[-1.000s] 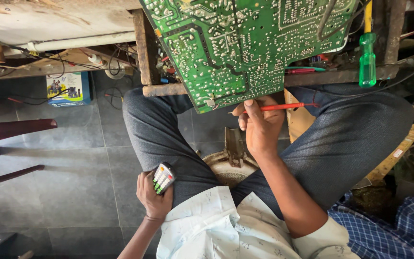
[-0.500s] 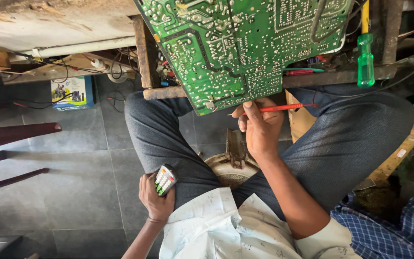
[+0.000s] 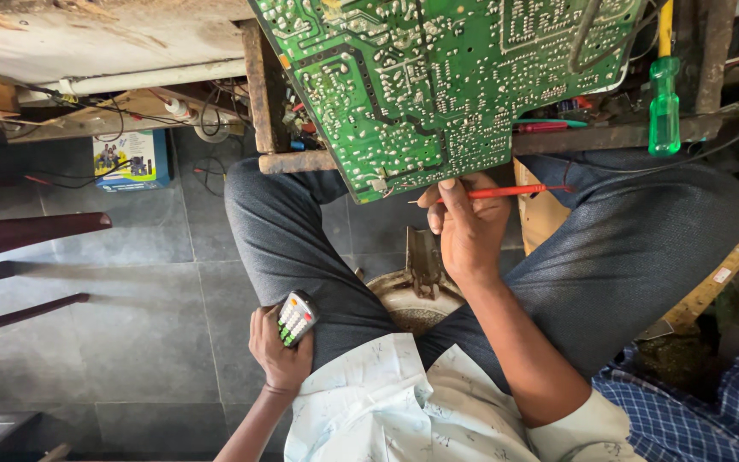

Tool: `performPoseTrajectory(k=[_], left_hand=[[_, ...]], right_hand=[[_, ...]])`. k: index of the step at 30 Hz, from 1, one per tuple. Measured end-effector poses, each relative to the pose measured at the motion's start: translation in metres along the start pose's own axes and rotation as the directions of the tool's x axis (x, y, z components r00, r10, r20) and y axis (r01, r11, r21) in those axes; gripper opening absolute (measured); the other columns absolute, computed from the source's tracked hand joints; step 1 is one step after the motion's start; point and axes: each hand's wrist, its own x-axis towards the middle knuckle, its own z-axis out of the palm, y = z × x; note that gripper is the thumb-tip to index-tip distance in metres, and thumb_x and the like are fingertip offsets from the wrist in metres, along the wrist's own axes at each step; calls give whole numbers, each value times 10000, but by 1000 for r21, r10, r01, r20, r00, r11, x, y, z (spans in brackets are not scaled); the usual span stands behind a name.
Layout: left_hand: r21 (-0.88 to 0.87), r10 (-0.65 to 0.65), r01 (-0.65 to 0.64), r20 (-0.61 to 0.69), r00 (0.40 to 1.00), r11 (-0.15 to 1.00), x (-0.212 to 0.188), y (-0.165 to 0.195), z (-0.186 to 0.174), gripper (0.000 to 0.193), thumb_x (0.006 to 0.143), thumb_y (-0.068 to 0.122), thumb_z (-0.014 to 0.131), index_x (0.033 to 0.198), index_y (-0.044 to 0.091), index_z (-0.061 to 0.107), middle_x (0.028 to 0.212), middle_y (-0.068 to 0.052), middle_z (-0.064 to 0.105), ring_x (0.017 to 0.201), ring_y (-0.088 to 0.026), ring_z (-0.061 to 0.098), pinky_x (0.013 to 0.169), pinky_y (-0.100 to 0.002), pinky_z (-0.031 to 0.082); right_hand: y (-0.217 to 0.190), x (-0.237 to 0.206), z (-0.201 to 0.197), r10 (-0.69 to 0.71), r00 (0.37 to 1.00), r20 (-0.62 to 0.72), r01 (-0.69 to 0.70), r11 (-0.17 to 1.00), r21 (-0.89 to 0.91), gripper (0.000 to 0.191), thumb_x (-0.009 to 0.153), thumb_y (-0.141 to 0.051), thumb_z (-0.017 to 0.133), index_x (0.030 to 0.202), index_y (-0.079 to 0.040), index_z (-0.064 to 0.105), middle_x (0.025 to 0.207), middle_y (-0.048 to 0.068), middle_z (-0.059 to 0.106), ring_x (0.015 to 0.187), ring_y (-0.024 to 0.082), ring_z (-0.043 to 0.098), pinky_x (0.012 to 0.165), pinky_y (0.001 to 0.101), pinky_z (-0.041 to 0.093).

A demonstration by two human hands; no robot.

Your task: The person sits on the floor in front of a large green circuit board mounted on a wooden stand and probes its solder side with a red multimeter test lead, moving the probe tip across different points on the board. They hold a TV remote control in the other hand, pressing its buttons at times, and briefly lift and reposition the remote.

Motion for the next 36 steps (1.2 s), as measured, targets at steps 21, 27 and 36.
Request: performPoseTrajectory(k=[21, 27, 36], left_hand=[[-4, 7, -7, -3, 1000, 1000, -2, -3, 0, 429, 694, 129, 711, 1065, -43, 584, 977, -210, 585, 907, -419, 572, 806, -487, 469], [-10, 15, -16, -7, 1000, 1000, 0, -1, 0, 406, 705, 122, 715, 1056, -37, 585, 987, -210, 593, 905, -421, 572, 802, -490, 465], [6, 28, -28, -11, 1000, 1000, -1, 0, 2, 417, 702, 118, 718, 1058, -45, 577, 977, -207, 578, 894, -414, 566, 804, -490, 460]], right_hand=[[1, -3, 4, -26, 999, -40, 26, 1000, -12, 175, 1065, -198, 652, 1034, -31, 610, 852, 117, 696, 694, 127, 637, 524, 248, 428], [5, -2, 4, -30, 997, -73, 26, 998, -53, 175, 1060, -185, 653, 1000, -26, 610, 864, 167, 711, 620, 136, 621, 478, 246, 419], [5, 1, 0, -42, 996, -81, 34, 995, -97, 187, 1055, -170, 659, 955, -15, 624, 862, 190, 730, 546, 108, 577, 453, 222, 394]])
